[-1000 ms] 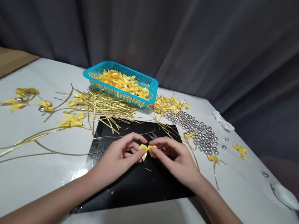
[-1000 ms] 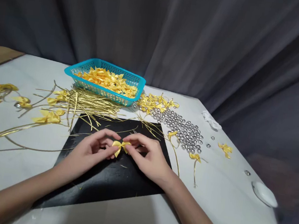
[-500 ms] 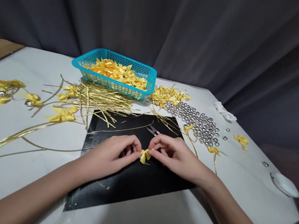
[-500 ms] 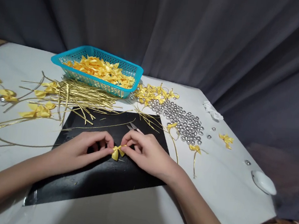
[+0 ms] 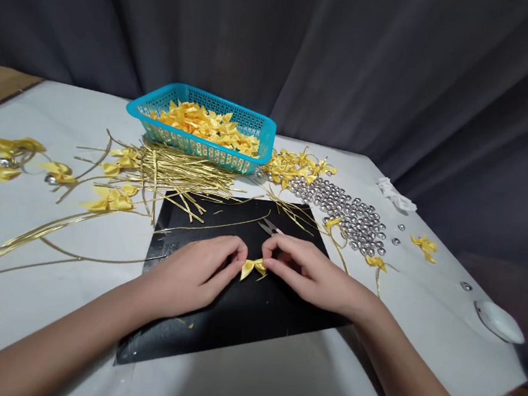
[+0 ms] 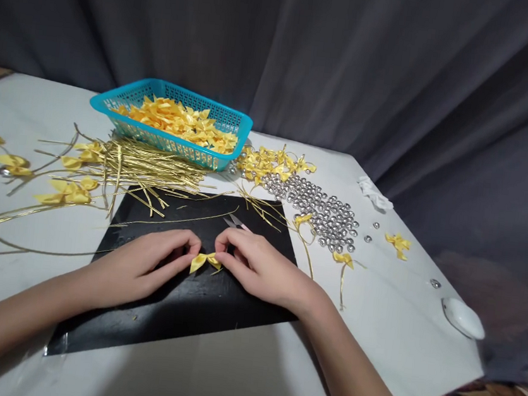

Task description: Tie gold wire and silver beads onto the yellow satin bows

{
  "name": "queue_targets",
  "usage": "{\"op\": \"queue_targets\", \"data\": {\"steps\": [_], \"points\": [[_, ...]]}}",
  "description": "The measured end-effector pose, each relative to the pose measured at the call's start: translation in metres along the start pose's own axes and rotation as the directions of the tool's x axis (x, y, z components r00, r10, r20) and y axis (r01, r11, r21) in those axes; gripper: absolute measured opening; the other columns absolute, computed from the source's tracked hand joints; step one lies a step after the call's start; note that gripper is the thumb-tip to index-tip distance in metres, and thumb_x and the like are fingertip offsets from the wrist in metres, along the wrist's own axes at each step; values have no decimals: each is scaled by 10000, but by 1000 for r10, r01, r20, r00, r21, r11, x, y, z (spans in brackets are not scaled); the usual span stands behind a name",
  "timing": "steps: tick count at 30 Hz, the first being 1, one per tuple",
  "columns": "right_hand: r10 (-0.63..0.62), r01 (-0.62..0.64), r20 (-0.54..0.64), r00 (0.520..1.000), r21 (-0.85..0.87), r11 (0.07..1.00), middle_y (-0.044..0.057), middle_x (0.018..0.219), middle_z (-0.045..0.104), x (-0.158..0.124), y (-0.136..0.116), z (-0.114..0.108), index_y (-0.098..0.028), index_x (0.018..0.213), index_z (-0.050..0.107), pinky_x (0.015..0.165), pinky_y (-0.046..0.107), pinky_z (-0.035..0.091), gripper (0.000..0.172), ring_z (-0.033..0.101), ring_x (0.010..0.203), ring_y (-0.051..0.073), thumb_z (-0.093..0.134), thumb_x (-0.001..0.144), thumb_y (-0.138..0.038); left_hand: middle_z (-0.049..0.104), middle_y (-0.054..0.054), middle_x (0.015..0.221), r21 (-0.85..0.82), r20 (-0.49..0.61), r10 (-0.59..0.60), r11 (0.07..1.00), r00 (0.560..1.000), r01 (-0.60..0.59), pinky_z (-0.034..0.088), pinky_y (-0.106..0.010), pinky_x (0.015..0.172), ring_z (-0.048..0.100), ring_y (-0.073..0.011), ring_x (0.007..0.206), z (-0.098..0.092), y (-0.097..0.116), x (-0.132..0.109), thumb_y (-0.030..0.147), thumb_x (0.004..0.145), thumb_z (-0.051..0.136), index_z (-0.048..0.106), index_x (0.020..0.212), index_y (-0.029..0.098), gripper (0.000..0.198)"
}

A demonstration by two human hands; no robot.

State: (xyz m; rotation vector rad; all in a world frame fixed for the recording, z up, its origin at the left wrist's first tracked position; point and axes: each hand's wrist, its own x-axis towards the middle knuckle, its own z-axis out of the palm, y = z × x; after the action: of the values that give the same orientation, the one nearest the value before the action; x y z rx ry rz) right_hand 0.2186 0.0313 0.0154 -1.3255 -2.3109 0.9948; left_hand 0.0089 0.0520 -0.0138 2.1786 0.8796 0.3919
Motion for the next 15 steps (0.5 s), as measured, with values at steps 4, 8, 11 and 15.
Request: {"op": "queue_targets", "data": {"steps": [4, 8, 11, 15], "points": [[73, -75, 38, 997, 52, 996, -51, 637, 423, 1, 0, 3, -177, 817, 471, 585, 202, 341, 144, 385, 535, 61, 428, 913, -275, 574, 7, 778, -20, -3, 7, 1000, 1000, -7, 370, -240, 636, 524, -145, 682, 0, -2, 0, 285, 917, 336, 481, 835, 208, 183], [140, -141, 19, 990, 116, 983, -81, 528, 368, 2, 1, 6, -178, 802, 490, 584, 211, 341, 157, 340, 475, 61, 470, 891, -305, 551, 29, 718, -78, -11, -15, 997, 1000, 14, 350, -216, 581, 482, -116, 606, 0, -1, 0, 314, 909, 377, 508, 839, 205, 184], [88, -87, 1, 996, 94, 992, -89, 541, 367, 2, 1, 6, -174, 800, 476, 760, 260, 374, 144, 348, 493, 53, 447, 904, -269, 546, 36, 697, -108, 1, -27, 994, 1000, 27, 336, -207, 551, 462, -105, 576, 0, -1, 1, 332, 896, 412, 543, 842, 206, 190], [63, -65, 39, 997, 58, 996, -72, 576, 382, 2, 0, 3, -174, 805, 464, 668, 229, 364, 158, 360, 513, 59, 418, 919, -273, 558, 22, 738, -79, 2, 6, 997, 1000, -6, 343, -214, 585, 474, -109, 616, 0, -1, 3, 293, 906, 389, 539, 832, 195, 194]]}}
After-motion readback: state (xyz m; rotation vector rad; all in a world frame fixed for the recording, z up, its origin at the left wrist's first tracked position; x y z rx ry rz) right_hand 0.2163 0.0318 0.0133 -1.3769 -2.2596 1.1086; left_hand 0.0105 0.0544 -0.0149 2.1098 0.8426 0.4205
